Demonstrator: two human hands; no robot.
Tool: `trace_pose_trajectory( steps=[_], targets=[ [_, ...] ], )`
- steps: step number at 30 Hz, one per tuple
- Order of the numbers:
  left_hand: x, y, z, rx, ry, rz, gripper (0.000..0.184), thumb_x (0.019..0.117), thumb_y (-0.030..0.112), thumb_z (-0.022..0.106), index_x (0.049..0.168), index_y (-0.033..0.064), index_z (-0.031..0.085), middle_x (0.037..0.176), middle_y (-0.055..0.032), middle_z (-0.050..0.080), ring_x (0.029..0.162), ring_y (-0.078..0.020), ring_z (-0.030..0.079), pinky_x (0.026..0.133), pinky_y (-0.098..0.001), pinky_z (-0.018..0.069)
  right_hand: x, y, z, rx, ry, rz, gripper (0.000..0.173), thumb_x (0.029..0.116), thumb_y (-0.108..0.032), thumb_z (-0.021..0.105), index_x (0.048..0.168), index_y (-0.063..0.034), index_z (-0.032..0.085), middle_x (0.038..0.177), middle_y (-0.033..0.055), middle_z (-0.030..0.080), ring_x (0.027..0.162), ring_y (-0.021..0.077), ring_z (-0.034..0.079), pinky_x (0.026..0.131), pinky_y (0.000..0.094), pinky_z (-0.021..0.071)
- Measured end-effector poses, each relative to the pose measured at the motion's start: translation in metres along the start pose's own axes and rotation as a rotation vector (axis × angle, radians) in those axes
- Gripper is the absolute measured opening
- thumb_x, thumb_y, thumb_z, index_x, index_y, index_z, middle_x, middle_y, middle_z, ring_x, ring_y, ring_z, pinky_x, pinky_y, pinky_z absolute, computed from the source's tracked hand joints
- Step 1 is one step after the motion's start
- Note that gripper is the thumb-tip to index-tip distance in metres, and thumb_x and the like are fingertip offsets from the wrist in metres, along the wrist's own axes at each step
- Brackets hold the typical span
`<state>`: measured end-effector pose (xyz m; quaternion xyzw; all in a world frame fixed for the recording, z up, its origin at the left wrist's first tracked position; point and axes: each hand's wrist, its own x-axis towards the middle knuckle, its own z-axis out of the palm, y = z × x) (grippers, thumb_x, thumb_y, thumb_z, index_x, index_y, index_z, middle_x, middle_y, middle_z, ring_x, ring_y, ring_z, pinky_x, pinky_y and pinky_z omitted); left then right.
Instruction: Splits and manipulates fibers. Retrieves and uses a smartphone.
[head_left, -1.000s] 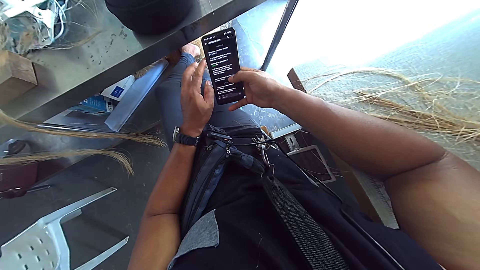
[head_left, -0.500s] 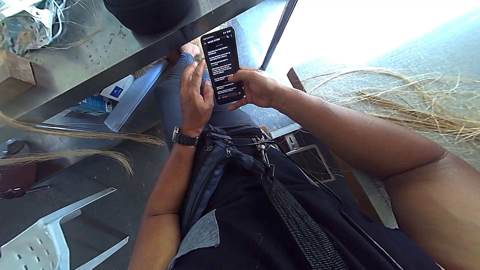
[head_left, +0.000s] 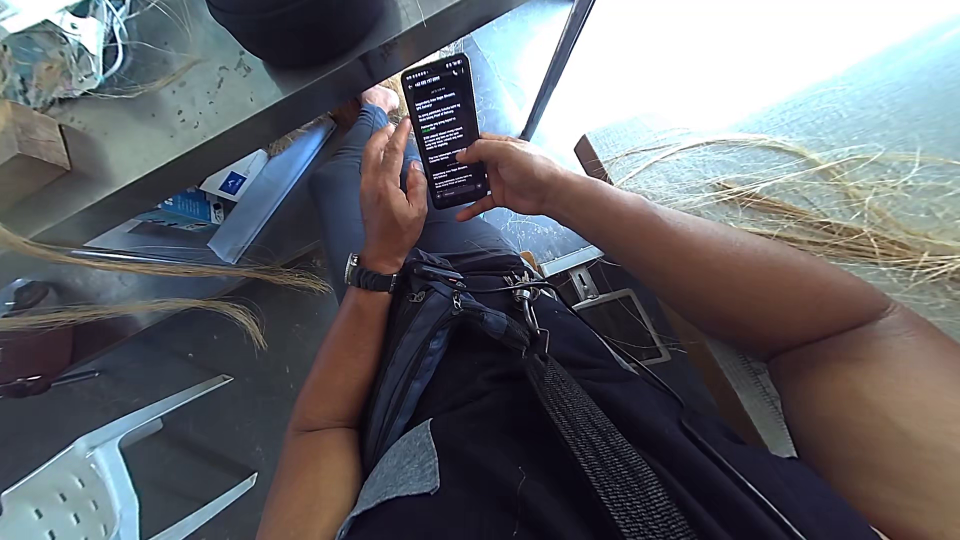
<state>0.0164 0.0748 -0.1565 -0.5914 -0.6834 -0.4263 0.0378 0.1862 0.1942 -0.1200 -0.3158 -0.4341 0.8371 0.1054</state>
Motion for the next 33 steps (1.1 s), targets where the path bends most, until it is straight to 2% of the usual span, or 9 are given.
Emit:
trace_pose_trajectory(
  steps=[8, 11, 15, 17, 19, 22, 24, 26, 33],
  targets=[
    [0.0, 0.0, 0.0, -0.008, 0.006, 0.0, 0.046, 0.1008, 0.011, 0.053, 0.146, 0.005, 0.056, 0.145, -0.0182, 0.055, 0.138, -0.0234, 0.051, 0.115, -0.0354, 0.0434, 0.001, 0.001, -0.001, 0.0, -0.009, -0.002, 0.03, 0.1068, -0.022, 0.046, 0.134, -0.0107, 0.053, 0.123, 0.0176, 0.067, 0.104, 0.0357, 0.071, 0.075, 0.0566, 0.0628],
    [-0.001, 0.001, 0.0, -0.004, 0.017, 0.002, 0.046, 0.1009, 0.012, 0.053, 0.146, 0.0046, 0.056, 0.146, -0.0185, 0.054, 0.138, -0.0231, 0.051, 0.115, -0.0349, 0.043, 0.003, 0.001, -0.003, 0.002, -0.03, -0.007, 0.032, 0.1089, -0.028, 0.044, 0.134, -0.0113, 0.054, 0.124, 0.0169, 0.067, 0.107, 0.0354, 0.071, 0.077, 0.0567, 0.0623],
    [0.0, 0.003, -0.001, -0.005, 0.024, 0.021, 0.047, 0.1009, 0.012, 0.054, 0.148, 0.0043, 0.054, 0.146, -0.019, 0.053, 0.139, -0.0247, 0.049, 0.115, -0.0362, 0.043, 0.003, 0.001, -0.003, 0.017, -0.036, -0.005, 0.042, 0.1102, -0.042, 0.04, 0.138, -0.0148, 0.055, 0.127, 0.0149, 0.067, 0.108, 0.0337, 0.07, 0.079, 0.0564, 0.062],
    [0.001, 0.004, -0.002, 0.007, 0.006, 0.029, 0.046, 0.1008, 0.016, 0.056, 0.146, 0.0079, 0.057, 0.147, -0.0194, 0.052, 0.139, -0.026, 0.049, 0.114, -0.0372, 0.0435, 0.005, 0.0, -0.005, 0.035, -0.032, -0.008, 0.049, 0.1092, -0.05, 0.039, 0.14, -0.0158, 0.055, 0.128, 0.0141, 0.066, 0.109, 0.0335, 0.07, 0.08, 0.0566, 0.0616],
    [0.0, 0.005, -0.003, -0.007, -0.048, 0.072, 0.039, 0.0996, 0.021, 0.058, 0.137, 0.0133, 0.066, 0.15, -0.0228, 0.047, 0.14, -0.0316, 0.047, 0.115, -0.0432, 0.0433, 0.006, -0.002, -0.007, 0.063, -0.021, -0.027, 0.052, 0.1079, -0.054, 0.039, 0.141, -0.0161, 0.053, 0.129, 0.0147, 0.066, 0.109, 0.0345, 0.07, 0.081, 0.0568, 0.0614],
    [0.0, 0.006, 0.0, -0.069, -0.132, 0.175, 0.025, 0.0994, 0.028, 0.062, 0.118, 0.0209, 0.078, 0.155, -0.0248, 0.042, 0.148, -0.0381, 0.034, 0.12, -0.0533, 0.0331, 0.006, -0.004, -0.009, 0.096, 0.012, -0.062, 0.055, 0.1075, -0.057, 0.036, 0.143, -0.017, 0.05, 0.127, 0.0148, 0.067, 0.106, 0.0336, 0.071, 0.079, 0.0542, 0.0621],
    [0.0, 0.006, 0.001, -0.042, -0.173, 0.236, 0.023, 0.0993, 0.032, 0.063, 0.113, 0.0252, 0.08, 0.157, -0.0232, 0.041, 0.151, -0.0381, 0.029, 0.123, -0.0557, 0.0273, 0.007, -0.004, -0.011, 0.124, 0.022, -0.089, 0.056, 0.1072, -0.058, 0.035, 0.144, -0.0188, 0.049, 0.128, 0.0139, 0.067, 0.107, 0.033, 0.071, 0.081, 0.0541, 0.0618],
    [0.0, 0.006, 0.001, 0.016, -0.204, 0.269, 0.022, 0.0993, 0.037, 0.064, 0.113, 0.0287, 0.08, 0.159, -0.0203, 0.04, 0.153, -0.0381, 0.025, 0.124, -0.0571, 0.0243, 0.01, -0.004, -0.014, 0.146, 0.034, -0.105, 0.057, 0.1064, -0.06, 0.034, 0.146, -0.0205, 0.048, 0.13, 0.0136, 0.066, 0.109, 0.0333, 0.07, 0.083, 0.0551, 0.0608],
    [-0.001, 0.007, 0.003, 0.096, -0.281, 0.298, 0.029, 0.0995, 0.047, 0.06, 0.122, 0.0379, 0.076, 0.164, -0.0169, 0.034, 0.155, -0.0392, 0.02, 0.124, -0.0602, 0.0209, 0.01, -0.005, -0.013, 0.187, 0.075, -0.101, 0.058, 0.1061, -0.06, 0.035, 0.147, -0.021, 0.047, 0.129, 0.0149, 0.066, 0.108, 0.0343, 0.07, 0.083, 0.0544, 0.061]
  ],
)
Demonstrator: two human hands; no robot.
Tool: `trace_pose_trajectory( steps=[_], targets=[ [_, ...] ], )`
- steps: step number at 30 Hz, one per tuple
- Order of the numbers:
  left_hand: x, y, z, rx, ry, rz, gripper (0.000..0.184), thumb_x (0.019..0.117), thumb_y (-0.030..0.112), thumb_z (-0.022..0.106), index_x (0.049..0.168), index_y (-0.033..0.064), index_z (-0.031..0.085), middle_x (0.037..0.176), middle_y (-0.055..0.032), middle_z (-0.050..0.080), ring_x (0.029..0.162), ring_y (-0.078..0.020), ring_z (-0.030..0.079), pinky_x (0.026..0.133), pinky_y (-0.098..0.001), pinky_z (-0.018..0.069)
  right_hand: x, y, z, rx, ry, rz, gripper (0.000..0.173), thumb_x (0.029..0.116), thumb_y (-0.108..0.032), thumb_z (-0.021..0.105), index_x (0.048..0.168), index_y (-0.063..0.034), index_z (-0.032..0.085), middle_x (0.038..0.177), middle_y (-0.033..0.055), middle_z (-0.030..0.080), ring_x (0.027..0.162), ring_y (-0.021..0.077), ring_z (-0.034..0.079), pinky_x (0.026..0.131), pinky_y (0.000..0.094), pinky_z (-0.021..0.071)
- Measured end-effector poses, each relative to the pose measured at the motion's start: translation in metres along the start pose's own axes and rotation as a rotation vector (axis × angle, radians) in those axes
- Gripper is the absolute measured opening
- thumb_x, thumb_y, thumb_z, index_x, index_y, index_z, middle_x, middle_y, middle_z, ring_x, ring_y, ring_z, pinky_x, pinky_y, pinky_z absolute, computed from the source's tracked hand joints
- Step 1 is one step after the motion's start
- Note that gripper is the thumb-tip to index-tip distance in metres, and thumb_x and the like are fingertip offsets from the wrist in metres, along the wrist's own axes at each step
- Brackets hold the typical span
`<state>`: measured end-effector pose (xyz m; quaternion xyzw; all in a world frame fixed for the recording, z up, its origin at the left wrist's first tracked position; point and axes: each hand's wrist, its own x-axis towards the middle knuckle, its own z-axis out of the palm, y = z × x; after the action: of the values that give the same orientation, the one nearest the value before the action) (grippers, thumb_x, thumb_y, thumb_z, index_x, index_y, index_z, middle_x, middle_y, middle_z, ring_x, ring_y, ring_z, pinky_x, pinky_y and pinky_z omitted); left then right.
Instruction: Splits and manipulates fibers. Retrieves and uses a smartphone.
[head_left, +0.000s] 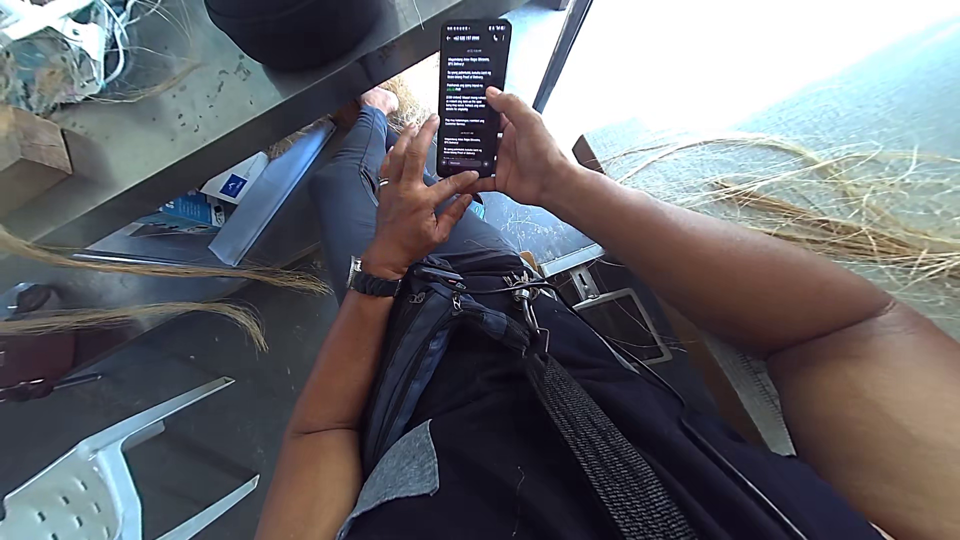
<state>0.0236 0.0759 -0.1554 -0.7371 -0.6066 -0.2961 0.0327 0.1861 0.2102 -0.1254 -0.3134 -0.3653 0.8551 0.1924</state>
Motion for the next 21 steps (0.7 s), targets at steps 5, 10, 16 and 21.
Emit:
trace_pose_trajectory(
  steps=[5, 10, 16, 21],
  targets=[
    [-0.0006, 0.0005, 0.001, 0.031, -0.059, -0.014, 0.033, 0.1004, 0.053, 0.055, 0.126, 0.0418, 0.072, 0.167, -0.0147, 0.028, 0.156, -0.0388, 0.015, 0.124, -0.062, 0.0138, -0.0004, 0.0003, 0.0006, -0.013, -0.016, 0.0, 0.059, 0.1061, -0.061, 0.033, 0.149, -0.0217, 0.045, 0.13, 0.0154, 0.066, 0.11, 0.0349, 0.069, 0.085, 0.0554, 0.0602],
    [0.0004, 0.0, 0.0003, -0.006, 0.002, 0.007, 0.032, 0.0987, 0.052, 0.06, 0.124, 0.0382, 0.074, 0.164, -0.0177, 0.034, 0.155, -0.0398, 0.02, 0.124, -0.0606, 0.019, -0.0002, 0.0005, -0.0006, -0.01, -0.022, -0.005, 0.059, 0.1053, -0.062, 0.035, 0.147, -0.021, 0.047, 0.129, 0.0156, 0.066, 0.108, 0.0349, 0.07, 0.084, 0.0555, 0.0606],
    [0.0005, -0.0003, -0.0009, -0.032, 0.055, -0.034, 0.031, 0.099, 0.048, 0.062, 0.122, 0.0322, 0.077, 0.16, -0.0206, 0.039, 0.153, -0.0388, 0.026, 0.124, -0.0575, 0.0237, -0.0015, 0.0009, 0.0003, -0.017, -0.019, -0.007, 0.059, 0.1054, -0.062, 0.034, 0.147, -0.022, 0.046, 0.131, 0.0132, 0.065, 0.112, 0.0333, 0.069, 0.086, 0.0556, 0.0595],
    [0.0007, -0.0006, -0.0015, -0.03, 0.062, -0.023, 0.03, 0.0993, 0.047, 0.062, 0.12, 0.0312, 0.077, 0.158, -0.0208, 0.041, 0.153, -0.0387, 0.027, 0.123, -0.0569, 0.0253, -0.0025, 0.0003, 0.0021, -0.022, -0.012, -0.012, 0.059, 0.106, -0.062, 0.032, 0.146, -0.0214, 0.047, 0.129, 0.0124, 0.066, 0.111, 0.032, 0.069, 0.086, 0.0557, 0.0592]
  ],
)
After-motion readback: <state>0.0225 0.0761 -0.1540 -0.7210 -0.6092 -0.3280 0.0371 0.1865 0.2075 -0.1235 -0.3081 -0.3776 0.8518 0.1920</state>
